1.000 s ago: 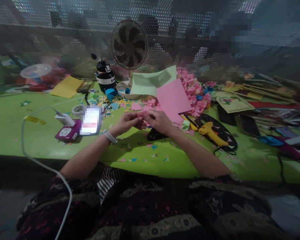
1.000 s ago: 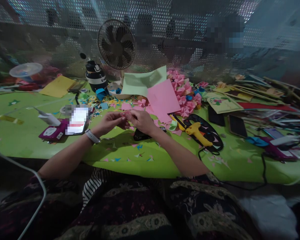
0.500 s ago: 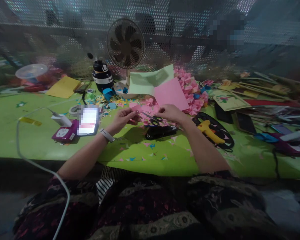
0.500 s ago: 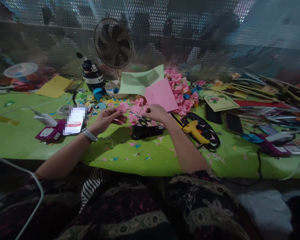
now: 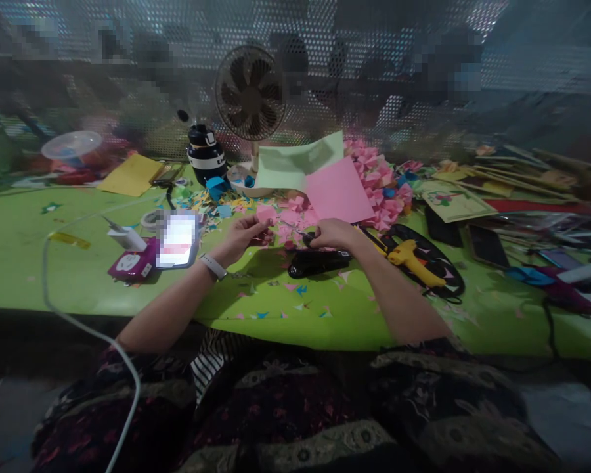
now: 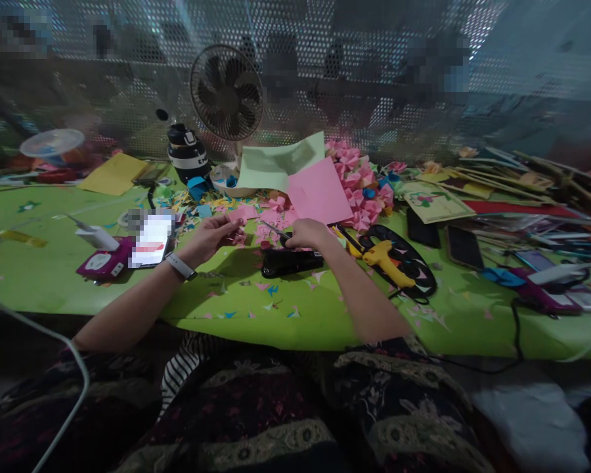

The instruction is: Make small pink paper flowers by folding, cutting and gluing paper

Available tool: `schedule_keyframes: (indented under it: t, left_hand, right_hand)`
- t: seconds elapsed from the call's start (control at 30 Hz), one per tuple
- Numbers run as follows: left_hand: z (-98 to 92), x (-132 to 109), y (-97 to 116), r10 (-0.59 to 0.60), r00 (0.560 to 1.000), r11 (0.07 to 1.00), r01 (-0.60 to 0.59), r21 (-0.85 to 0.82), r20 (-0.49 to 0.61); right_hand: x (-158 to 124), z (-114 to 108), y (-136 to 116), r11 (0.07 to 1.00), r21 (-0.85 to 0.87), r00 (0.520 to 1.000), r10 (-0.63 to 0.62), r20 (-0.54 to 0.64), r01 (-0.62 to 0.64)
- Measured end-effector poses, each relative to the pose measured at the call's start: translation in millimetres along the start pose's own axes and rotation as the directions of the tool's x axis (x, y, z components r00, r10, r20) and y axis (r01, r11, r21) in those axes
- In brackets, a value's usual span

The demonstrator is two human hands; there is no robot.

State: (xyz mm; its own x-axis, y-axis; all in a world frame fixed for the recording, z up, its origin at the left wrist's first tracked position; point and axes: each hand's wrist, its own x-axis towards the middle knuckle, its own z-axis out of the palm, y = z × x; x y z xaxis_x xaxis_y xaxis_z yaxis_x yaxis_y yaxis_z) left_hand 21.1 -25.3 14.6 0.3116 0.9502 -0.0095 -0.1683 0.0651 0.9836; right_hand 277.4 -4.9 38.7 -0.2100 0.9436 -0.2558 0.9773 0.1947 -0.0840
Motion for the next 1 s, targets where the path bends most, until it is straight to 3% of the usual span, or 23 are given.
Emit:
schedule_keyframes:
  t: [0.17, 0.3, 0.37, 0.47, 0.57, 0.73, 1.0]
  left_hand:
    - [0.0, 0.9, 0.9, -0.031, 1.0, 0.998, 0.03, -0.049, -0.008]
    - [-0.5, 0.4, 2.5, -0.028, 0.999, 0.998, 0.027, -0.055, -0.018]
    - [0.1, -0.6, 3.8, -0.014, 1.0, 0.998, 0.013, -0.066, -0.014]
    - [2.2, -2.6, 6.4, 0.006, 1.0, 0.996, -0.007, -0.086, -0.012]
    - [3.9, -3.8, 8.9, 0.022, 0.999, 0.994, -0.025, -0.104, -0.036]
    - [4.2, -4.6, 11.2, 0.057, 0.996, 0.99, -0.066, -0.124, -0.074]
    - [7.3, -6.8, 12.1, 0.07, 0.995, 0.983, -0.082, -0.162, -0.078]
  right_hand:
    - [-5.1, -5.5, 0.7, 0.999, 0.011, 0.999, 0.035, 0.001, -0.035]
    - [-9.9, -14.6, 9.4, 0.96, 0.277, 0.998, 0.04, 0.039, -0.049]
    - [-12.0, -18.0, 12.4, 0.874, 0.486, 1.0, 0.006, 0.002, -0.006]
    - [-16.1, -19.5, 7.4, 0.647, 0.751, 0.991, -0.085, -0.106, 0.136]
    - [-21.6, -17.8, -8.7, 0.462, 0.862, 0.974, -0.176, -0.142, 0.209]
    - [-24.3, -12.1, -29.6, 0.461, 0.848, 0.953, -0.263, -0.152, 0.263]
    - [-21.3, -7.8, -31.4, 0.49, 0.823, 0.93, -0.348, -0.119, 0.288]
